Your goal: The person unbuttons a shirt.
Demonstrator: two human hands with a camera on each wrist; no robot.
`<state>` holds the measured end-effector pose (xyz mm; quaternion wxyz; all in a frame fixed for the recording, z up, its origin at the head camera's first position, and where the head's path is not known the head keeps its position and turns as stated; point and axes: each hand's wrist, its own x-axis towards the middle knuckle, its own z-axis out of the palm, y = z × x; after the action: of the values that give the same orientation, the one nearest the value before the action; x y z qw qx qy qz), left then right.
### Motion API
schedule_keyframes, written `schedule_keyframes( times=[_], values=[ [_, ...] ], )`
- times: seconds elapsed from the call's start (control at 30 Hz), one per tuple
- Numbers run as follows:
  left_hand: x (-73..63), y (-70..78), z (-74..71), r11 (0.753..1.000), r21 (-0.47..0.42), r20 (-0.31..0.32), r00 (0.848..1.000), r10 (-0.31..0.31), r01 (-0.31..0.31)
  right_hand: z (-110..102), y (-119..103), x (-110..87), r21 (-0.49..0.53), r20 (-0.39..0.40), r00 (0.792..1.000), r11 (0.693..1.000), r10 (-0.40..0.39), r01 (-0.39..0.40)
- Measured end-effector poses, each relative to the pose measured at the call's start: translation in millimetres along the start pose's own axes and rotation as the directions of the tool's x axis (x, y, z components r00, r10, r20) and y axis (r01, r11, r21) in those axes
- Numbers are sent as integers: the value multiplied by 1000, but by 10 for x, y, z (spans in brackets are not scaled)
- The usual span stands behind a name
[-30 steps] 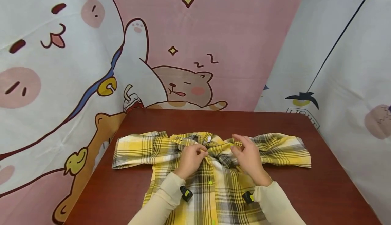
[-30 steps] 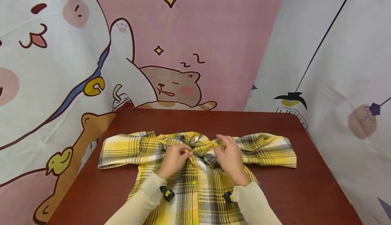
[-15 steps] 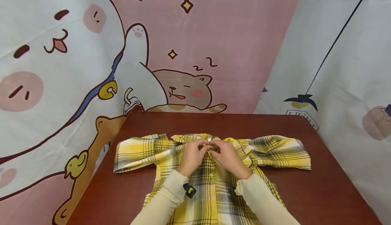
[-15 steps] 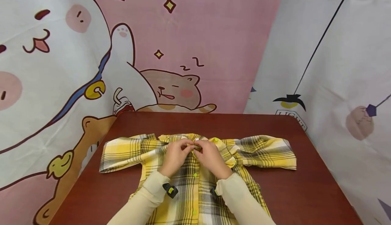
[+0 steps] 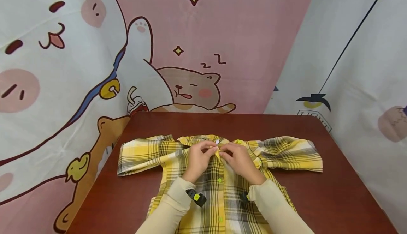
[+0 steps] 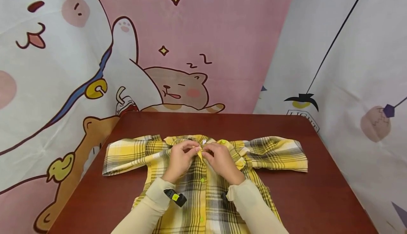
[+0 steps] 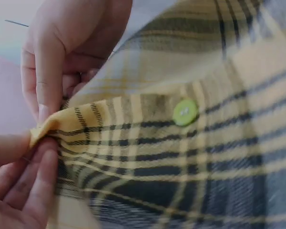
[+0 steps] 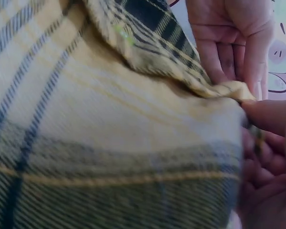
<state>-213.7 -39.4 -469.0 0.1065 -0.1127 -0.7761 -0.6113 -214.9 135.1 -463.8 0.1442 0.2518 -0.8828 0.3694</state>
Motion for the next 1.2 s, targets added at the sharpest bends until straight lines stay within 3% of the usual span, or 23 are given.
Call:
schedule_keyframes(
  times=[0.1, 0.2, 0.3, 0.43, 0.53, 0.77, 0.87, 1.07, 1.2],
  values=[
    [-6, 13, -9, 990, -137, 10, 1000, -25, 26, -30, -32, 17, 20, -80, 996, 999, -40, 42],
    [-7, 30, -10, 951, -303, 20, 998, -57, 60, -40, -73, 23, 37, -179, 978, 993, -102, 110],
    [-16, 172, -34, 915, -390, 32, 995, -94, 99, -31, -97, 12, 55, -257, 955, 984, -148, 168],
    [-7, 258, -62, 907, -398, 65, 990, -122, 137, -1, -96, -7, 64, -322, 929, 975, -181, 212],
    [17, 162, -52, 909, -391, 86, 989, -119, 143, 10, -99, -8, 39, -347, 915, 971, -207, 234],
    [16, 169, -24, 894, -407, 67, 982, -176, 188, 19, -108, 1, -56, -325, 899, 955, -293, 291],
    [-5, 170, -9, 872, -442, 66, 977, -203, 211, 29, -106, -3, -48, -341, 895, 956, -289, 291],
    [-29, 110, 2, 776, -574, 118, 964, -237, 261, 59, -117, -26, 84, -382, 906, 969, -182, 231],
    [-34, 83, 9, 770, -577, 133, 962, -238, 271, 98, -117, -58, 164, -391, 916, 972, -93, 169]
  ],
)
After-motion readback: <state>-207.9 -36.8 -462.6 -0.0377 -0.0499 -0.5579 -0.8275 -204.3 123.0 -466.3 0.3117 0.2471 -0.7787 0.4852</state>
